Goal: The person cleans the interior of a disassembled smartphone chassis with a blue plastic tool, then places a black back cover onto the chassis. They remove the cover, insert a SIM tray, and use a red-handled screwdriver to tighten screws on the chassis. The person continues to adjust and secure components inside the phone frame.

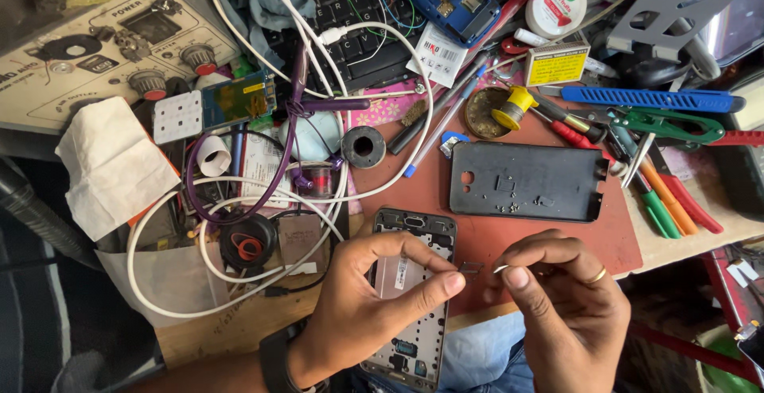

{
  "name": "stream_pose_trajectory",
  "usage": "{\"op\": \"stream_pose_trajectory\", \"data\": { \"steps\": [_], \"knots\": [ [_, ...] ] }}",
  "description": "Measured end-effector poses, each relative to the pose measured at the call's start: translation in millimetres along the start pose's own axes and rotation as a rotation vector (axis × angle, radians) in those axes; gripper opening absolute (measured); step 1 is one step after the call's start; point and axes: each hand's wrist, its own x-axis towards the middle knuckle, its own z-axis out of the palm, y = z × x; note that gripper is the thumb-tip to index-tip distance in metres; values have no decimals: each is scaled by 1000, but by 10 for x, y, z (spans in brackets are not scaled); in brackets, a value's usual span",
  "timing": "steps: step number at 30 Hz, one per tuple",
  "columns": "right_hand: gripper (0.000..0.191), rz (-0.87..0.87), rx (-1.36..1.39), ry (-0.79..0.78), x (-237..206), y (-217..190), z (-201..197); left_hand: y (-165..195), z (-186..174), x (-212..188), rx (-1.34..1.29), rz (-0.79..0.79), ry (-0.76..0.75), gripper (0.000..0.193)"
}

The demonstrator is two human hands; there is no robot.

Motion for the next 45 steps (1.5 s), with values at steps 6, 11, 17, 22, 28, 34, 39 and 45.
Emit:
{"op": "stream_pose_trajectory", "data": {
  "steps": [6, 11, 17, 22, 28, 34, 39, 45],
  "knots": [
    [15, 63, -112, 108, -44, 9, 80, 1, 18, 33, -43, -69, 4, 15],
    [20, 36, -115, 101, -51, 21, 114, -2, 26, 30, -57, -101, -2, 15],
    [27, 23, -97, 103, -60, 85, 129, -10, 29, 24, -55, -137, -11, 15],
    [32, 8, -61, 89, -48, 153, 150, -19, 34, 24, -82, -131, -16, 15],
    [31, -5, -42, 103, -82, 197, 197, -20, 27, 17, -66, -101, -23, 15],
    [23, -50, -73, 79, -100, 186, 200, 7, 22, 17, -46, -103, -30, 16],
    [23, -101, -121, 47, -99, 184, 197, 7, 18, 17, -59, -114, -27, 16],
    [20, -122, -164, 46, -93, 186, 218, -14, 16, 14, -44, -99, -25, 15]
  ]
}}
